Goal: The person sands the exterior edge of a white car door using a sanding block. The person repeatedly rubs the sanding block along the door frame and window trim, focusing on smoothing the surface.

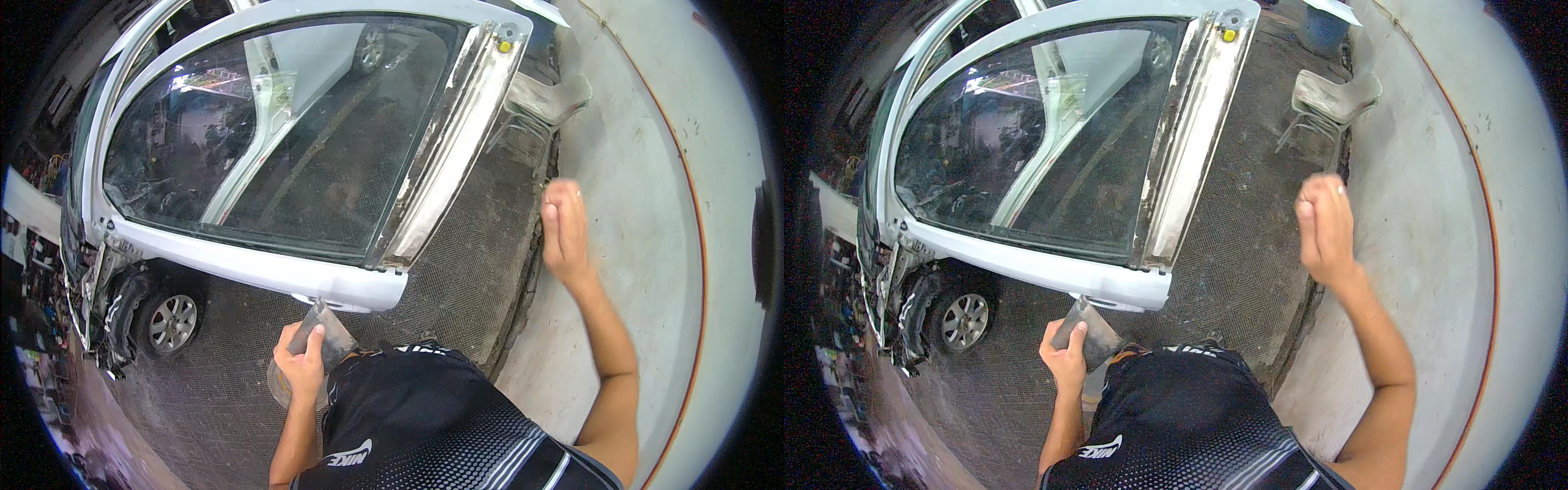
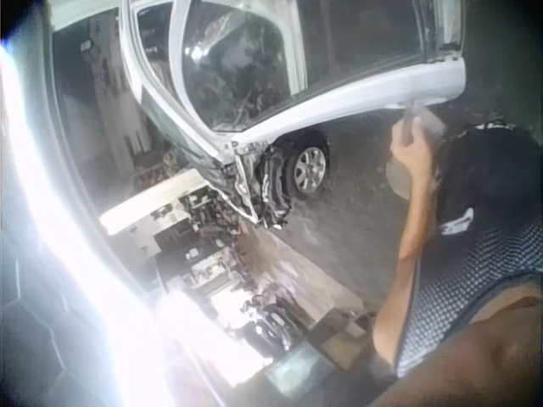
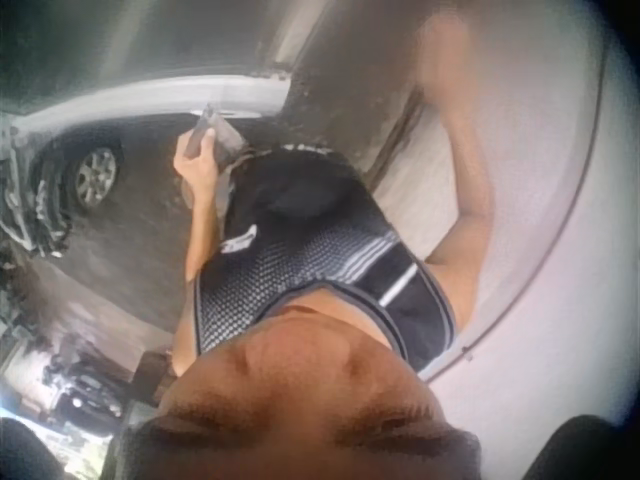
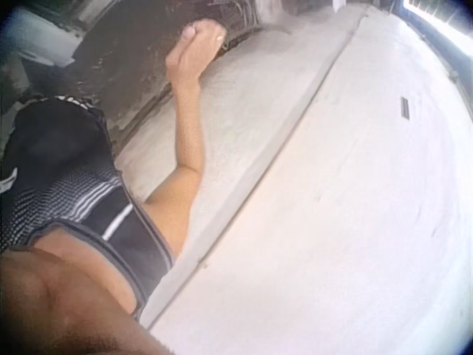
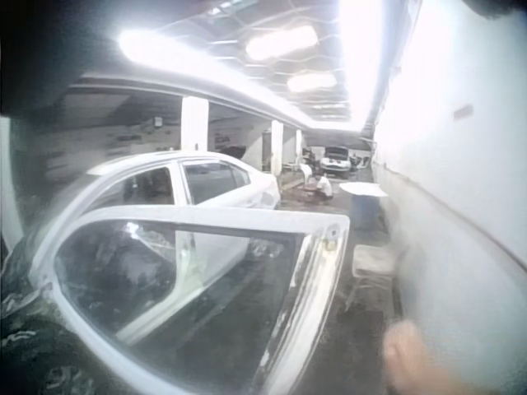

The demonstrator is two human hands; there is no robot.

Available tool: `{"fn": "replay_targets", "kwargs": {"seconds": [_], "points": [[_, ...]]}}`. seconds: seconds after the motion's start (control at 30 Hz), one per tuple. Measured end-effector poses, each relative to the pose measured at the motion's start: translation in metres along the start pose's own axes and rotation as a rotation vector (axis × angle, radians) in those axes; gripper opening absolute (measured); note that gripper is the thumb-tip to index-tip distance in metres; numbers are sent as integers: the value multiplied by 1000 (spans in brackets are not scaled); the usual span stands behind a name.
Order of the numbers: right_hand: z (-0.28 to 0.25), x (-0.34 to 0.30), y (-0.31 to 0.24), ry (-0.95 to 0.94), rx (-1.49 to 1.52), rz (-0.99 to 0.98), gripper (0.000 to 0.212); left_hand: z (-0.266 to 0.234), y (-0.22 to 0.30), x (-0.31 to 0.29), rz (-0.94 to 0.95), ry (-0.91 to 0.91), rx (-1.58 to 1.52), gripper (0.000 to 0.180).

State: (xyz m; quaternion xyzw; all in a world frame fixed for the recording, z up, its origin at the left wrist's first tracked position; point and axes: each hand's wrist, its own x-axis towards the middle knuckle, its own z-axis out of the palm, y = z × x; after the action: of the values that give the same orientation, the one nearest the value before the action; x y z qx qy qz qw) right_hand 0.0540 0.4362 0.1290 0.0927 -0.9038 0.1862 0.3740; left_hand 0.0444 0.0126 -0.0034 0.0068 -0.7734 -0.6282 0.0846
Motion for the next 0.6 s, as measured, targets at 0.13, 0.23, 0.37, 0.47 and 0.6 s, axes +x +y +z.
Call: {"fn": "replay_targets", "kwargs": {"seconds": [0.13, 0.23, 0.37, 0.47, 0.6], "points": [[38, -106, 29, 85, 489, 612, 41, 22, 8, -8, 8, 5, 10, 12], [61, -165, 21, -23, 421, 930, 42, 46, 15, -16, 5, -6, -5, 12], [74, -251, 26, 92, 552, 1084, 18, 67, 25, -30, 30, -75, 10, 12], [53, -307, 46, 123, 678, 1271, 19, 83, 31, -45, 2, -102, -8, 13], [28, -335, 64, 151, 574, 1302, 19, 108, 31, -65, -8, -136, 13, 15]]}}
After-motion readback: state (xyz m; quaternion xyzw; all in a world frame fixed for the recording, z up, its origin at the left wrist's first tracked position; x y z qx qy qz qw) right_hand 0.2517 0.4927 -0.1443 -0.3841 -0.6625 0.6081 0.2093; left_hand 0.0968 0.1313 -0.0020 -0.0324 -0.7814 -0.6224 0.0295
